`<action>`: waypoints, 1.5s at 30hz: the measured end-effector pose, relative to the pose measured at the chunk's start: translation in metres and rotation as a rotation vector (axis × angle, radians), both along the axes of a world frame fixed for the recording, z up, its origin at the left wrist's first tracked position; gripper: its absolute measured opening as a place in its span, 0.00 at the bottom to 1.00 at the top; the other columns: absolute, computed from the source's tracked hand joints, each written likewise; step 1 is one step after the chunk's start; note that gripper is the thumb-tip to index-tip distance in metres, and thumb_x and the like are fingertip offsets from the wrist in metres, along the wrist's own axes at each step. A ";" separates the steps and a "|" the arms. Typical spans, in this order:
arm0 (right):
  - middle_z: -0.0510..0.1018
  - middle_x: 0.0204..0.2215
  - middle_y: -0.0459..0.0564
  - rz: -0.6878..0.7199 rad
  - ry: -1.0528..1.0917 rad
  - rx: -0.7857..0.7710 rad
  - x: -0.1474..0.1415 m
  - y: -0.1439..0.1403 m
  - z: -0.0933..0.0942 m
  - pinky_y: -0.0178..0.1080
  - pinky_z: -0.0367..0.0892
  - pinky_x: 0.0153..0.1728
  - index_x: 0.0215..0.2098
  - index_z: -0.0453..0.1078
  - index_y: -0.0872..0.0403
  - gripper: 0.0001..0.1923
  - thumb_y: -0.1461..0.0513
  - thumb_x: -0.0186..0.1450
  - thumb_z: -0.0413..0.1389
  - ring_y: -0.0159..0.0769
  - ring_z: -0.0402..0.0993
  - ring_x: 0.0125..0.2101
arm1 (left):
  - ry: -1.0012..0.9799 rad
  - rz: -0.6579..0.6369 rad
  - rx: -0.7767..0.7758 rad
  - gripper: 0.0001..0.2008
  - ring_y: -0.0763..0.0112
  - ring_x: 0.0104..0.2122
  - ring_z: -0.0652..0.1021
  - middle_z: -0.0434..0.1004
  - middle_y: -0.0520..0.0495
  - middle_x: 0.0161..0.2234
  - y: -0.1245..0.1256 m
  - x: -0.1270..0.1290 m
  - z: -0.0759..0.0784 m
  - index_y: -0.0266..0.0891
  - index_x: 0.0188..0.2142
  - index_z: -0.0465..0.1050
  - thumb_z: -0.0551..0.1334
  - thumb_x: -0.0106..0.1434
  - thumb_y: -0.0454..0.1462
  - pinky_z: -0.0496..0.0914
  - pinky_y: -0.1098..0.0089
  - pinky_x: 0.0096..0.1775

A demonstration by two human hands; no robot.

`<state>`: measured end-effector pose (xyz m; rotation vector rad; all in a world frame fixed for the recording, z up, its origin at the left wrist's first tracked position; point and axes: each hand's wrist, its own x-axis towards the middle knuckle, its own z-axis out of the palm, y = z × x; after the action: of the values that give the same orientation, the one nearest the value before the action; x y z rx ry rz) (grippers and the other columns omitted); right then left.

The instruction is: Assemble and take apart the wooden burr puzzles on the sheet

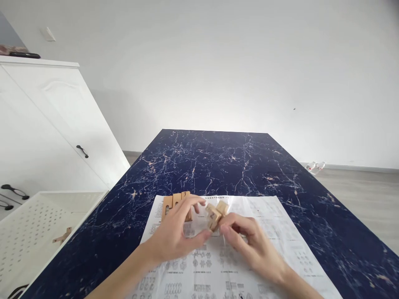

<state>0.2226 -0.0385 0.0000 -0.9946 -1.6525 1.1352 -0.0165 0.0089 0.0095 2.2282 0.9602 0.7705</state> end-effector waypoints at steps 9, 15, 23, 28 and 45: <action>0.68 0.26 0.43 0.164 -0.221 0.233 -0.004 -0.007 -0.004 0.37 0.57 0.27 0.36 0.70 0.50 0.13 0.58 0.78 0.51 0.32 0.61 0.25 | -0.088 -0.164 -0.383 0.28 0.53 0.51 0.80 0.80 0.42 0.54 0.000 0.001 0.012 0.47 0.61 0.74 0.70 0.67 0.55 0.74 0.54 0.54; 0.77 0.30 0.45 -0.088 -0.239 0.168 -0.007 -0.008 -0.014 0.36 0.64 0.26 0.57 0.67 0.50 0.12 0.58 0.77 0.53 0.34 0.69 0.25 | -0.161 -0.068 -0.398 0.37 0.55 0.52 0.80 0.77 0.44 0.56 -0.001 0.004 0.016 0.49 0.62 0.73 0.80 0.57 0.51 0.76 0.56 0.54; 0.74 0.27 0.45 -0.096 -0.369 0.262 -0.009 -0.008 -0.007 0.38 0.60 0.25 0.37 0.65 0.50 0.11 0.58 0.79 0.50 0.32 0.67 0.23 | -0.128 -0.043 -0.325 0.35 0.54 0.51 0.80 0.78 0.44 0.55 -0.002 0.006 0.015 0.49 0.59 0.76 0.81 0.54 0.49 0.76 0.54 0.54; 0.72 0.29 0.47 -0.071 -0.401 0.377 -0.005 -0.008 -0.006 0.39 0.61 0.27 0.38 0.65 0.50 0.10 0.61 0.79 0.49 0.35 0.66 0.25 | -0.132 -0.116 -0.362 0.32 0.53 0.52 0.80 0.79 0.42 0.55 -0.002 0.004 0.015 0.47 0.60 0.76 0.78 0.59 0.51 0.75 0.54 0.54; 0.77 0.33 0.49 -0.072 -0.418 0.520 0.002 -0.007 -0.004 0.40 0.69 0.29 0.57 0.71 0.50 0.12 0.63 0.79 0.51 0.38 0.74 0.29 | -0.140 -0.306 -0.656 0.33 0.63 0.40 0.74 0.72 0.46 0.41 0.001 0.004 0.017 0.39 0.46 0.76 0.62 0.66 0.67 0.72 0.63 0.44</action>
<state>0.2241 -0.0451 -0.0038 -0.9723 -2.0774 0.4158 -0.0129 0.0104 0.0269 1.6635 0.6557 0.3874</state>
